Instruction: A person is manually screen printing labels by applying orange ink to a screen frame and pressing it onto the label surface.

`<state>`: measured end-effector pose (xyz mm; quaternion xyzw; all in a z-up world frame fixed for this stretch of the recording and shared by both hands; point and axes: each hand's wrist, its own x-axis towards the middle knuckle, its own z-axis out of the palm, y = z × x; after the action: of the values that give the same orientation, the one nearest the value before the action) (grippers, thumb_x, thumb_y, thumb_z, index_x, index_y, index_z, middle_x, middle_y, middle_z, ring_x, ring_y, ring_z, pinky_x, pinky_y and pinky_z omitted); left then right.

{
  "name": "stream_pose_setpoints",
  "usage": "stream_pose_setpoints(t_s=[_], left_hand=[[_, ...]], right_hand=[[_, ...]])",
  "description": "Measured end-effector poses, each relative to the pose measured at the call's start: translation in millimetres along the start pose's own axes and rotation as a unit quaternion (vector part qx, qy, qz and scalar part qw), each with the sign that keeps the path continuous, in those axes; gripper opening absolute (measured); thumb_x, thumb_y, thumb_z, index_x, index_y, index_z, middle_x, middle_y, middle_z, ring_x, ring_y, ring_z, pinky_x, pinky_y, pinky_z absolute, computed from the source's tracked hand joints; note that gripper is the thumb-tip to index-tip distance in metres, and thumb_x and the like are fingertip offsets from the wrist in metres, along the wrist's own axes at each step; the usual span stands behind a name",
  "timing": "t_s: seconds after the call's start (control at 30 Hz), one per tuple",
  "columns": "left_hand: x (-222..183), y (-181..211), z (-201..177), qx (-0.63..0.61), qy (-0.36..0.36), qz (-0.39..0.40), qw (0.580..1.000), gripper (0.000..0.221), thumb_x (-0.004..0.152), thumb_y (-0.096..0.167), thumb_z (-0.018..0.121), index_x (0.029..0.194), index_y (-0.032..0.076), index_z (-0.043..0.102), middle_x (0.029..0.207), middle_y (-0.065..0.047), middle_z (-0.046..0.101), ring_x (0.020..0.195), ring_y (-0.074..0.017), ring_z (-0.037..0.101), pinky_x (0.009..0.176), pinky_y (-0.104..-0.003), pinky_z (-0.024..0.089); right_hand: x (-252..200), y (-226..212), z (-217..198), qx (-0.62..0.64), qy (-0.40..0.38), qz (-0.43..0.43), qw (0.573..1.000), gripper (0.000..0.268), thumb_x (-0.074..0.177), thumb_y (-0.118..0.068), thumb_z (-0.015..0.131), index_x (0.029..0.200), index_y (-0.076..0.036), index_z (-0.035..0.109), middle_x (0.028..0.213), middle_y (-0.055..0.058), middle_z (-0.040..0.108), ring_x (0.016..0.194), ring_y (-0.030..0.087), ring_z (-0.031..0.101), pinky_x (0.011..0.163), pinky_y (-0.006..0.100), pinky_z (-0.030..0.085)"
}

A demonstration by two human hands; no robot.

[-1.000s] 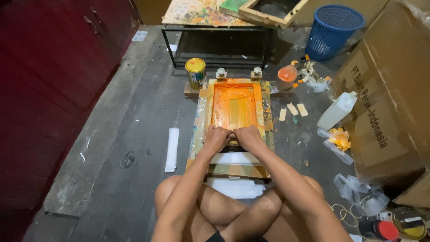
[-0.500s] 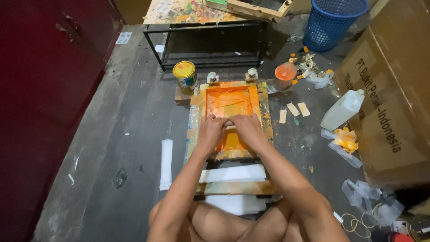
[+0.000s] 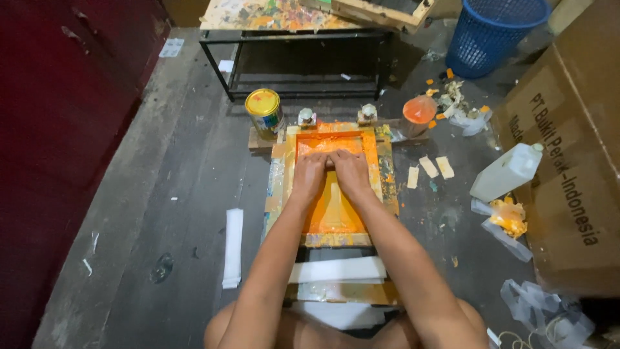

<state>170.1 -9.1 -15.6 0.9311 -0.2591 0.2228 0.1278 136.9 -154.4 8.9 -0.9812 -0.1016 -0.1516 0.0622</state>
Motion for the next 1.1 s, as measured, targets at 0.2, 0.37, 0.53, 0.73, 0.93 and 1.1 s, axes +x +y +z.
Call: stream_pose_setpoints(t_s=[0.2,0.37,0.53,0.73,0.93,1.1], left_hand=[[2,-8,5,-0.053,-0.056,-0.022,0.997,0.009,0.077,0.019,0.075,0.077,0.021,0.067,0.073,0.003,0.070,0.080,-0.0229,0.075,0.073,-0.038,0.059],[-27,9,-10,-0.011,-0.076,-0.019,0.997,0.003,0.079,0.024,0.074,0.079,0.021,0.073,0.069,-0.001,0.072,0.073,-0.0266,0.076,0.068,-0.039,0.062],[-68,19,-11,0.010,-0.083,0.004,0.996,0.013,0.084,0.029,0.068,0.079,0.021,0.076,0.066,-0.001,0.072,0.070,-0.0273,0.078,0.065,-0.041,0.062],[-112,37,-24,-0.004,-0.062,0.076,0.995,0.013,0.079,0.018,0.068,0.080,0.009,0.077,0.061,-0.010,0.069,0.062,-0.0395,0.074,0.059,-0.049,0.058],[-139,54,-42,0.026,-0.081,0.061,0.995,0.015,0.079,0.014,0.067,0.082,0.015,0.081,0.065,-0.011,0.071,0.067,-0.0354,0.076,0.066,-0.040,0.050],[-137,55,-35,0.025,-0.111,0.037,0.993,0.018,0.081,0.008,0.064,0.082,0.008,0.081,0.070,-0.017,0.073,0.071,-0.0391,0.075,0.068,-0.045,0.046]], right_hand=[[0,14,37,-0.052,0.012,-0.017,0.998,0.023,0.101,-0.018,0.048,0.099,-0.034,0.064,0.091,-0.011,0.066,0.096,0.012,0.068,0.082,0.038,0.038],[-29,-5,12,-0.038,-0.028,-0.012,0.999,0.035,0.096,-0.010,0.045,0.099,-0.034,0.069,0.087,-0.006,0.071,0.088,0.019,0.074,0.079,0.041,0.041],[-77,-26,-10,-0.018,-0.053,-0.011,0.998,0.037,0.093,-0.009,0.046,0.098,-0.033,0.073,0.084,-0.001,0.074,0.088,0.025,0.076,0.078,0.044,0.046],[-117,-28,3,0.009,-0.057,-0.018,0.998,0.032,0.088,-0.008,0.053,0.102,-0.025,0.076,0.083,0.004,0.075,0.087,0.030,0.077,0.080,0.049,0.047],[-143,-37,3,0.054,-0.138,-0.008,0.989,0.043,0.079,-0.003,0.066,0.119,-0.016,0.076,0.096,0.015,0.076,0.094,0.039,0.075,0.085,0.053,0.045],[-144,-39,9,0.057,-0.122,0.006,0.991,0.043,0.081,-0.001,0.064,0.120,-0.015,0.077,0.097,0.014,0.076,0.094,0.040,0.074,0.086,0.056,0.043]])
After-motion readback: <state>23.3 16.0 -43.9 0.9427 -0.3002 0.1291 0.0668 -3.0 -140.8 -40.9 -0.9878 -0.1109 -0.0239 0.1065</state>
